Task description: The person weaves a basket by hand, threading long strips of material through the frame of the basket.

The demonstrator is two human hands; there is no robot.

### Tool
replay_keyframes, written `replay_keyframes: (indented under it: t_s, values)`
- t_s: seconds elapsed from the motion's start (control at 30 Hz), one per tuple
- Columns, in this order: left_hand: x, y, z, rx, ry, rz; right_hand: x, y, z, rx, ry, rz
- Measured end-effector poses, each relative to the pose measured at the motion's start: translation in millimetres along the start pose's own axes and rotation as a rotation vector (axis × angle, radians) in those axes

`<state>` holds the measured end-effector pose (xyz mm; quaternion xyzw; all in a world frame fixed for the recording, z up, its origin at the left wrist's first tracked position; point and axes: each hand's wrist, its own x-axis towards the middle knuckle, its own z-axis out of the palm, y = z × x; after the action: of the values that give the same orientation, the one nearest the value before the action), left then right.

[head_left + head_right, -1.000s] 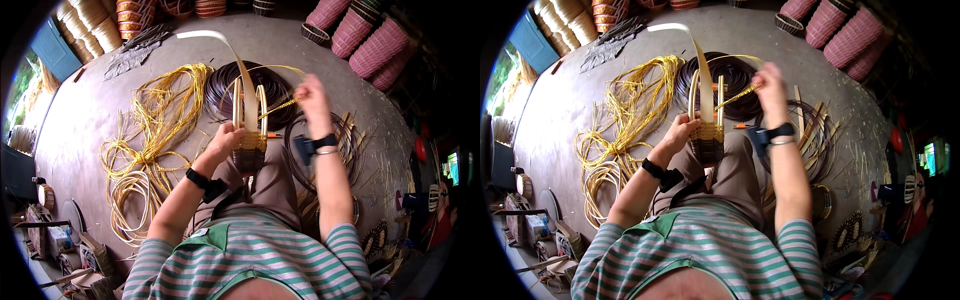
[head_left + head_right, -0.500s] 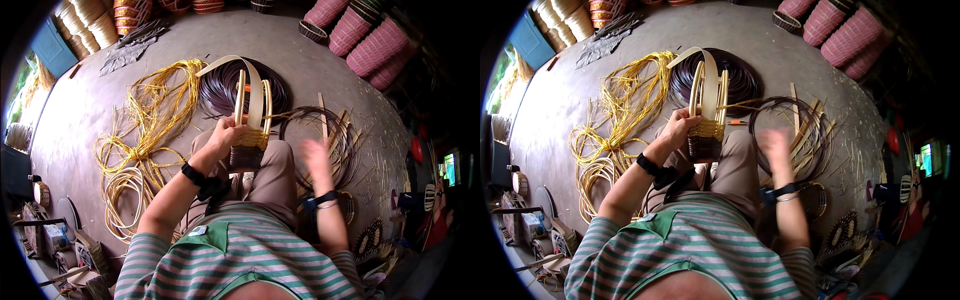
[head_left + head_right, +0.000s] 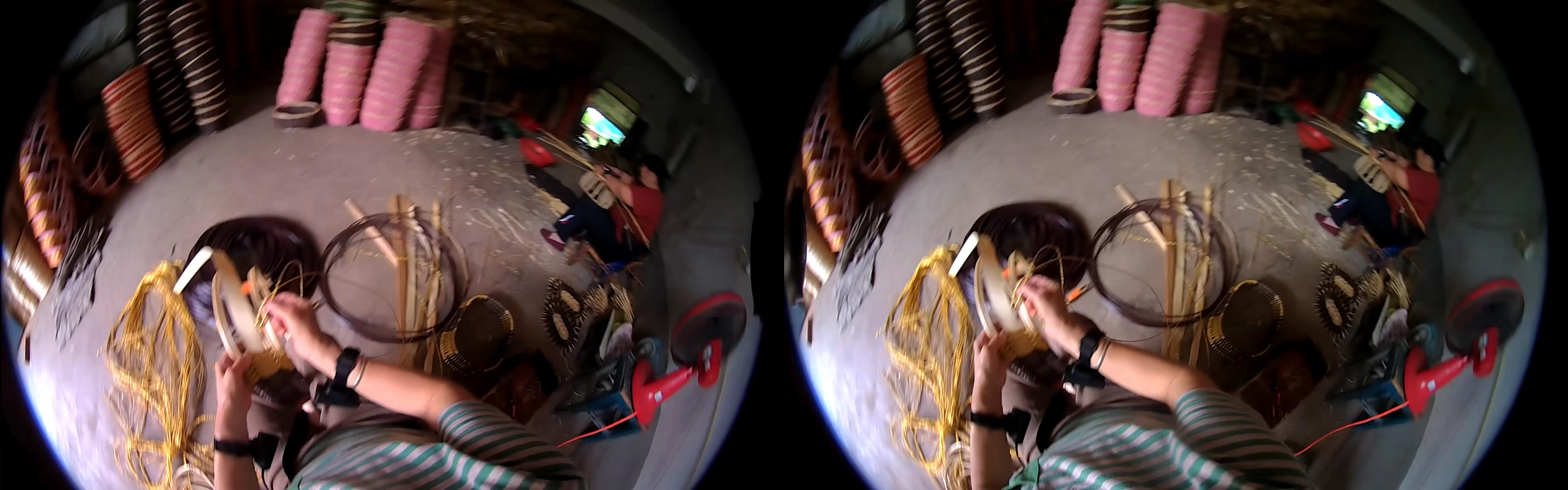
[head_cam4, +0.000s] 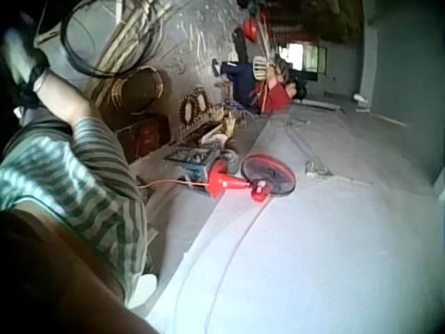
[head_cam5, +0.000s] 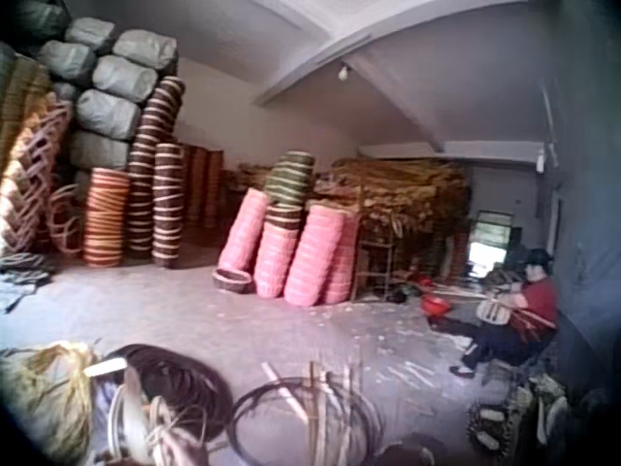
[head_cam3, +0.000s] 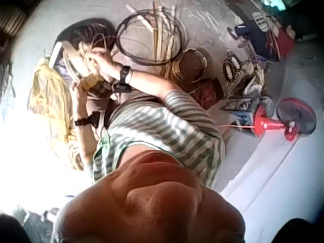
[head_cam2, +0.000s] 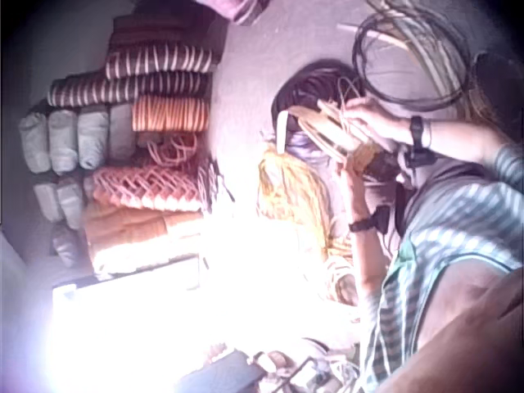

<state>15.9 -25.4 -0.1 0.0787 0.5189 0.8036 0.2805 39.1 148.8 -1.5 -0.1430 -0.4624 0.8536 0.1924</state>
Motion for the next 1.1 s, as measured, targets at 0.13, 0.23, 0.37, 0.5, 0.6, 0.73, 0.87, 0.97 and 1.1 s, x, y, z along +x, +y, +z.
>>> replay_keyframes:
  t_s: [0.13,0.23,0.37,0.5,0.6,0.73,0.87,0.97,1.1]
  values:
    - [7,-1,-3,-0.004,-0.068,0.019,-20,-26,11,0.036,-0.134,0.02]
    - [9,-4,-9,-0.036,-0.119,-0.019,-17,-24,-8,-0.097,-0.327,-0.101]
    - [7,7,-10,0.053,-0.184,-0.081,-26,-15,-33,-0.24,-0.506,0.037]
    - [14,-19,-24,0.0,-0.05,-0.001,-7,-32,-53,-0.141,-0.087,0.147]
    - [5,-5,-13,0.073,-0.06,-0.035,24,-119,-95,-0.468,0.019,-0.362]
    - [20,-18,-30,0.191,0.005,0.018,51,-254,-185,-0.131,0.303,-0.527]
    - [21,-7,-9,-0.001,-0.075,0.013,19,-276,-269,-0.706,0.578,-0.411]
    - [24,-7,-2,0.027,-0.133,0.009,-15,-218,-293,-2.23,0.437,-0.254]
    - [20,1,10,0.022,-0.162,-0.015,-23,-164,-139,-1.606,-0.042,-0.692]
